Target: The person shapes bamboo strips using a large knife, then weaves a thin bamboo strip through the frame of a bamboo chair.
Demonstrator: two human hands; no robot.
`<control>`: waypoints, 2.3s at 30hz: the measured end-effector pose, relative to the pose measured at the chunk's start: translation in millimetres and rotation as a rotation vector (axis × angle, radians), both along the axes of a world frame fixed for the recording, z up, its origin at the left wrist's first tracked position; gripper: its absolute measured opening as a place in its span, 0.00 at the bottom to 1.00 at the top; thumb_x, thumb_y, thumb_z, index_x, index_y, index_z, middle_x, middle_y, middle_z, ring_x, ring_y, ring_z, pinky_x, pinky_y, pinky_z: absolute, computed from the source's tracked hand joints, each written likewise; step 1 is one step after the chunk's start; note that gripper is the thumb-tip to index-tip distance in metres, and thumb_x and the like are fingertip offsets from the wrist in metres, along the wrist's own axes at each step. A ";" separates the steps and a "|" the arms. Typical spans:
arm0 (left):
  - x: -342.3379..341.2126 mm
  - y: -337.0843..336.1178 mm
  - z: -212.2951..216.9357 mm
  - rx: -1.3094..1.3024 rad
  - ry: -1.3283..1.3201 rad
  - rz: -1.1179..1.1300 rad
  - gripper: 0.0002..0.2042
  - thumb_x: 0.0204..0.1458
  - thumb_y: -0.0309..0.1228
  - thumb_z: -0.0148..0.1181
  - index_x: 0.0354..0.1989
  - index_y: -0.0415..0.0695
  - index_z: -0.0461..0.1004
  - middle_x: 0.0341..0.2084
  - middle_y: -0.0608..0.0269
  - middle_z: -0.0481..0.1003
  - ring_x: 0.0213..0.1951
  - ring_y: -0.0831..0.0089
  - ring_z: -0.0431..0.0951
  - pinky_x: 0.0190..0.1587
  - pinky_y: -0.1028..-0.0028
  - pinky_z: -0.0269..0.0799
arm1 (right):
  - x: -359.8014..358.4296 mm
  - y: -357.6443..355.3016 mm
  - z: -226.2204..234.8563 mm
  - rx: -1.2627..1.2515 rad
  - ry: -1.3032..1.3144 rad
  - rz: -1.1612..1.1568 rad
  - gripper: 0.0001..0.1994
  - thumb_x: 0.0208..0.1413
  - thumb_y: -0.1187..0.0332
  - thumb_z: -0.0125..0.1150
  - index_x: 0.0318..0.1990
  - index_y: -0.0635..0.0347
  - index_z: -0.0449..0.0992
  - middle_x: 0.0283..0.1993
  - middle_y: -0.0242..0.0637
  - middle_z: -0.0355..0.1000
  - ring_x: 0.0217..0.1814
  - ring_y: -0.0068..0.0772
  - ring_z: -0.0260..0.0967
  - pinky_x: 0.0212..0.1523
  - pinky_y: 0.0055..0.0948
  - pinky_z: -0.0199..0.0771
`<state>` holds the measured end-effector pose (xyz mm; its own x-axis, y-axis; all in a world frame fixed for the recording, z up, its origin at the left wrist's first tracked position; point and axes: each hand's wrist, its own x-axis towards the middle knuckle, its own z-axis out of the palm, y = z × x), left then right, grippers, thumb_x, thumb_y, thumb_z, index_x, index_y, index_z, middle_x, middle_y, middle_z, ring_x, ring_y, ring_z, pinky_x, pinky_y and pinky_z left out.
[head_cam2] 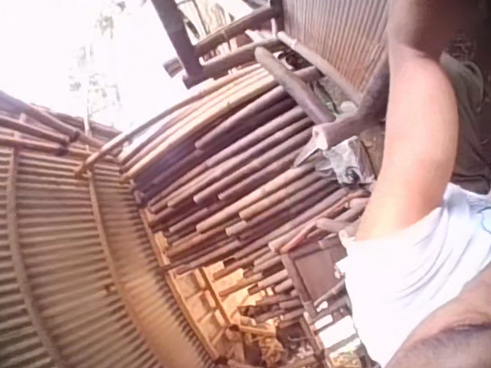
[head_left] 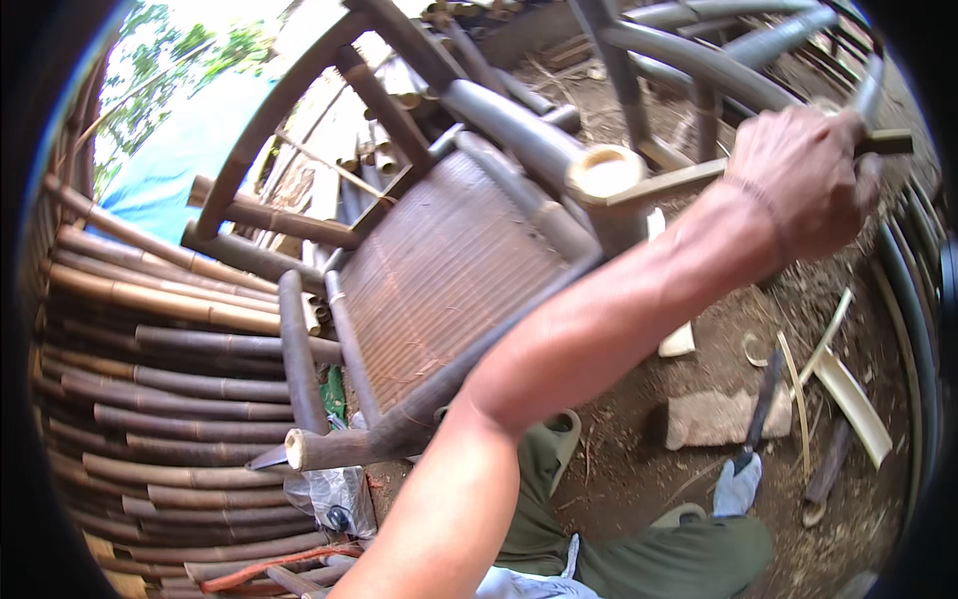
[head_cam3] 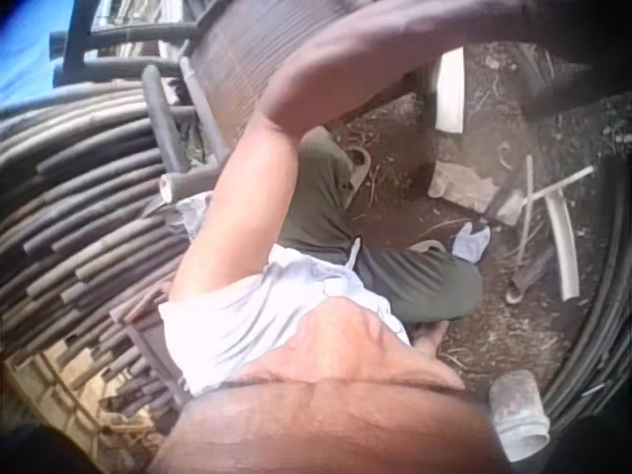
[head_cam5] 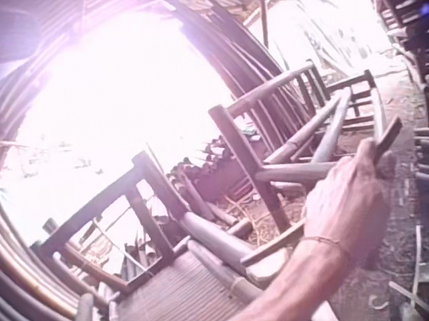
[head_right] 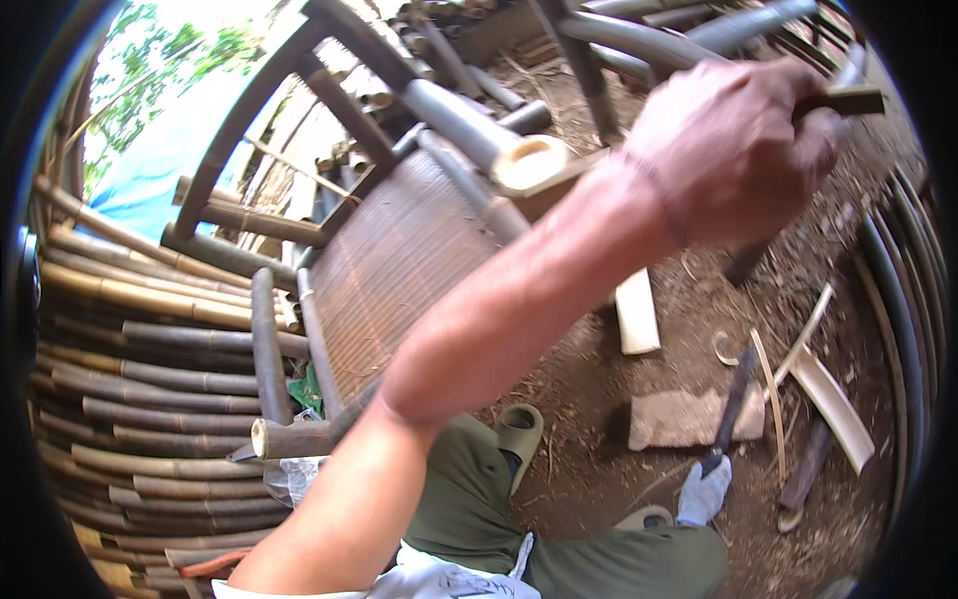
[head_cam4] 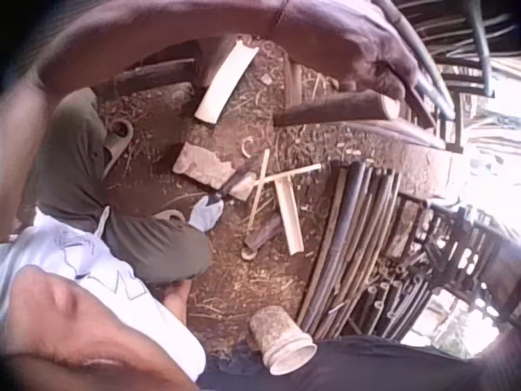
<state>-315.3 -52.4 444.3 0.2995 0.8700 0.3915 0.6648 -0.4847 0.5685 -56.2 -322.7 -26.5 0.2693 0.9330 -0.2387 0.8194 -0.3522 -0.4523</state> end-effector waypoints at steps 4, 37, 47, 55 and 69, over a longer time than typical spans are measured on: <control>-175.7 -8.2 20.8 0.231 0.223 0.179 0.08 0.59 0.27 0.53 0.43 0.37 0.75 0.32 0.49 0.76 0.33 0.53 0.78 0.41 0.54 0.75 | -26.6 -6.4 8.8 -0.059 -0.006 0.077 0.28 0.60 0.64 0.59 0.65 0.69 0.63 0.61 0.57 0.67 0.67 0.55 0.63 0.68 0.43 0.61; -724.3 -37.0 -133.7 0.161 0.522 1.292 0.15 0.64 0.46 0.53 0.43 0.49 0.79 0.41 0.51 0.81 0.45 0.47 0.81 0.48 0.55 0.77 | -141.9 -6.0 -65.4 -0.103 -0.027 -0.095 0.20 0.52 0.68 0.65 0.50 0.63 0.68 0.40 0.44 0.70 0.41 0.45 0.70 0.45 0.42 0.74; -698.4 -16.8 -115.9 -0.131 0.600 1.322 0.16 0.64 0.48 0.53 0.47 0.53 0.82 0.45 0.52 0.81 0.49 0.50 0.81 0.53 0.54 0.77 | -115.8 0.5 -76.0 -0.045 0.039 -0.107 0.18 0.51 0.68 0.66 0.48 0.61 0.69 0.38 0.42 0.70 0.37 0.43 0.71 0.41 0.42 0.74; -688.4 -40.2 -84.5 -0.264 0.551 1.324 0.17 0.64 0.50 0.52 0.50 0.57 0.80 0.50 0.51 0.79 0.54 0.47 0.78 0.57 0.53 0.74 | -100.5 -28.3 17.0 0.139 0.168 -0.129 0.25 0.56 0.70 0.64 0.61 0.63 0.66 0.44 0.39 0.73 0.41 0.37 0.72 0.46 0.36 0.74; -760.4 -174.3 -127.7 0.610 0.356 1.552 0.45 0.46 0.58 0.71 0.62 0.38 0.61 0.55 0.47 0.70 0.58 0.51 0.70 0.63 0.49 0.60 | -470.1 57.8 488.3 0.328 0.523 0.614 0.25 0.55 0.68 0.59 0.60 0.64 0.63 0.35 0.43 0.72 0.28 0.35 0.73 0.31 0.34 0.75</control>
<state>-1075.6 -226.7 316.6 -0.4821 0.1674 0.8600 0.7312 0.6176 0.2897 -526.4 -264.9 461.8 -0.3733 0.9205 0.1154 0.4800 0.2981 -0.8250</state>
